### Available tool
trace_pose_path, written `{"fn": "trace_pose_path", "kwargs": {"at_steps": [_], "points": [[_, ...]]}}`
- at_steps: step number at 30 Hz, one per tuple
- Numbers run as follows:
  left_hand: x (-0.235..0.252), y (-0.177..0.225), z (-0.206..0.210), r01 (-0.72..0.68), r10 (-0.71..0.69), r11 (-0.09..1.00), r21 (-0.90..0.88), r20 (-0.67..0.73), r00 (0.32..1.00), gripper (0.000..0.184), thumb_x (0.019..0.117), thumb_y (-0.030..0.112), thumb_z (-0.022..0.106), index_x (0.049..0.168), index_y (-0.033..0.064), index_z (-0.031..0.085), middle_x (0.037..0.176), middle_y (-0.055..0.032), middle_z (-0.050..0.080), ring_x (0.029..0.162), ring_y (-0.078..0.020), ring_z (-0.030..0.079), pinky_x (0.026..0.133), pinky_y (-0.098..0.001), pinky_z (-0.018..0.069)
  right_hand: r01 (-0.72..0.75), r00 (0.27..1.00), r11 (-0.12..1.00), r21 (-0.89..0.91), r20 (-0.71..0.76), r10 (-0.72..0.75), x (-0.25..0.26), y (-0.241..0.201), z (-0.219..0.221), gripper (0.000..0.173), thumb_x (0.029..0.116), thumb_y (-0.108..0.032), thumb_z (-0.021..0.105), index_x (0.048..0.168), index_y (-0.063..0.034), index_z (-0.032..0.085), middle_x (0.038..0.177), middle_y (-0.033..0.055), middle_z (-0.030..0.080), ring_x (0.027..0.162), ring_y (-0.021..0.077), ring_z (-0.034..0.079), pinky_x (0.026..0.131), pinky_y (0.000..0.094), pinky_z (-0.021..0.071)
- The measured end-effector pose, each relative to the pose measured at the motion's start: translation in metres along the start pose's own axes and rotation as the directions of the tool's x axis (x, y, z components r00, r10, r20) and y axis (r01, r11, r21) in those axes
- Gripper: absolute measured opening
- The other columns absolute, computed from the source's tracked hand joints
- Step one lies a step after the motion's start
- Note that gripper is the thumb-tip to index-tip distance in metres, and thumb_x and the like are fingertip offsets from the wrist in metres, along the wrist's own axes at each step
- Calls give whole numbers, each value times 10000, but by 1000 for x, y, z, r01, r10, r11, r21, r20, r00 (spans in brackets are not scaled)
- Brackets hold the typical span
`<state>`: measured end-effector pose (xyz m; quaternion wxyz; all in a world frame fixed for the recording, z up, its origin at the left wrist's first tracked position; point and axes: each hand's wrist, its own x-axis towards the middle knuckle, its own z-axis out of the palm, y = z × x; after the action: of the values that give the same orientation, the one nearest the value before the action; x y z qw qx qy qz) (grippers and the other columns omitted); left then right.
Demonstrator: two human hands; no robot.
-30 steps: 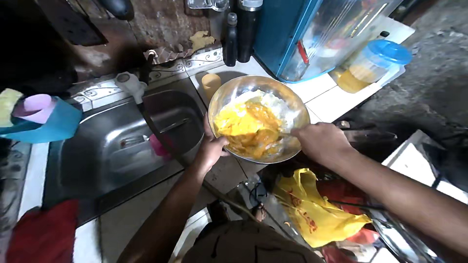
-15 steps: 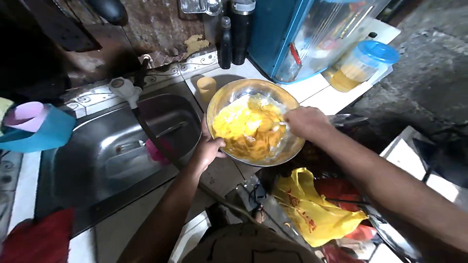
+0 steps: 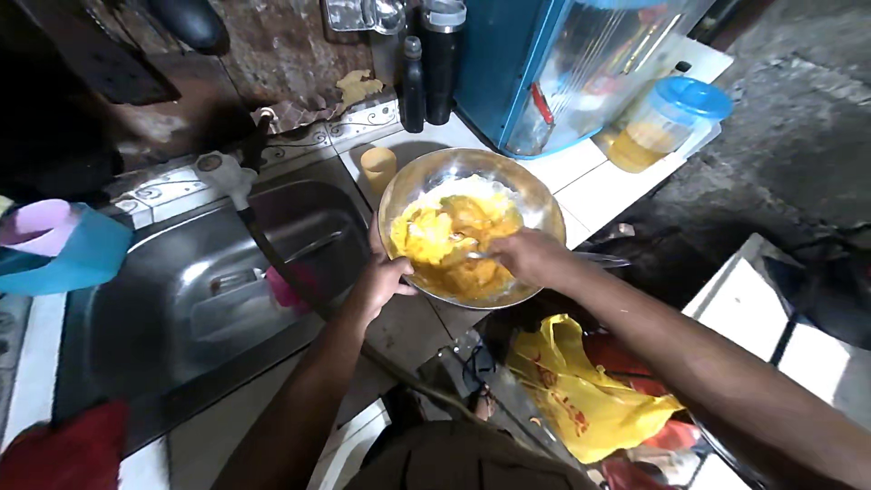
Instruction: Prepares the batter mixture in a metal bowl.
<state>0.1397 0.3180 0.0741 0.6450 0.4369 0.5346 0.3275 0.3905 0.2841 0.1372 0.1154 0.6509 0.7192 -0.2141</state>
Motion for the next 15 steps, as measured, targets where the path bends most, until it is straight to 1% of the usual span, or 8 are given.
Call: {"fn": "trace_pose_path", "kwargs": {"at_steps": [1, 3, 5, 7, 9, 11, 13, 15], "points": [[-1, -1, -2, 1, -1, 1000, -2, 2, 1000, 1013, 895, -76, 536, 1626, 334, -32, 1532, -225, 367, 1050, -366, 676, 658, -512, 617, 36, 998, 999, 9, 53, -36, -10, 6, -6, 263, 1060, -138, 556, 1262, -83, 716, 1169, 206, 717, 1148, 409, 661, 1004, 623, 488], [-3, -3, -2, -7, 7, 1000, -2, 15, 1000, 1014, 879, -81, 539, 1627, 304, -27, 1491, -232, 403, 1028, -340, 677, 655, -481, 613, -63, 993, 991, -116, 89, 74, -23, 15, -26, 235, 1043, -130, 592, 1229, -97, 731, 1145, 195, 722, 1119, 409, 669, 955, 624, 508], [-3, -3, 0, -15, 15, 1000, 15, 27, 1000, 1027, 876, -84, 540, 1624, 324, -34, 1463, -228, 435, 992, -330, 693, 640, -467, 620, -202, 979, 954, -220, -9, 205, -14, 13, -26, 208, 1012, -124, 626, 1186, -109, 739, 1108, 204, 725, 1066, 435, 684, 868, 635, 539], [0, 0, 2, -16, 16, 1000, 10, 26, 1000, 1009, 884, -87, 528, 1620, 309, -37, 1489, -226, 414, 991, -352, 700, 629, -489, 628, -236, 971, 954, -186, -87, 224, 1, 0, -12, 239, 1000, -105, 610, 1210, -122, 724, 1119, 215, 718, 1072, 447, 682, 855, 639, 547], [1, 1, 2, -13, 13, 1000, -9, 15, 1000, 987, 898, -84, 527, 1625, 298, -18, 1479, -222, 430, 972, -353, 704, 629, -495, 626, -97, 995, 987, -130, -27, 94, 1, -6, -4, 283, 1045, -118, 539, 1285, -117, 688, 1173, 224, 705, 1141, 447, 661, 944, 638, 525], [-1, 1, 1, -3, 3, 1000, 5, 19, 1000, 943, 899, -75, 522, 1624, 242, 11, 1468, -216, 433, 972, -324, 699, 637, -465, 621, 15, 997, 995, -100, 79, -7, -16, 3, -14, 281, 1065, -126, 526, 1282, -69, 695, 1188, 229, 702, 1168, 437, 646, 1004, 631, 486], [-2, 0, 1, -2, 2, 1000, 17, 26, 1000, 979, 887, -85, 525, 1630, 289, 9, 1471, -214, 438, 988, -320, 688, 640, -462, 612, -71, 990, 977, -199, 110, 94, -24, 9, -29, 241, 1045, -115, 564, 1224, -70, 719, 1160, 209, 710, 1123, 418, 666, 944, 618, 517], [1, -3, 4, -21, 21, 999, 37, 22, 1000, 1042, 858, -87, 536, 1627, 349, -15, 1502, -206, 419, 971, -322, 693, 609, -464, 609, -219, 972, 946, -239, 36, 234, -11, 3, -27, 219, 1009, -100, 596, 1190, -76, 717, 1164, 216, 704, 1109, 432, 669, 898, 634, 533]]}}
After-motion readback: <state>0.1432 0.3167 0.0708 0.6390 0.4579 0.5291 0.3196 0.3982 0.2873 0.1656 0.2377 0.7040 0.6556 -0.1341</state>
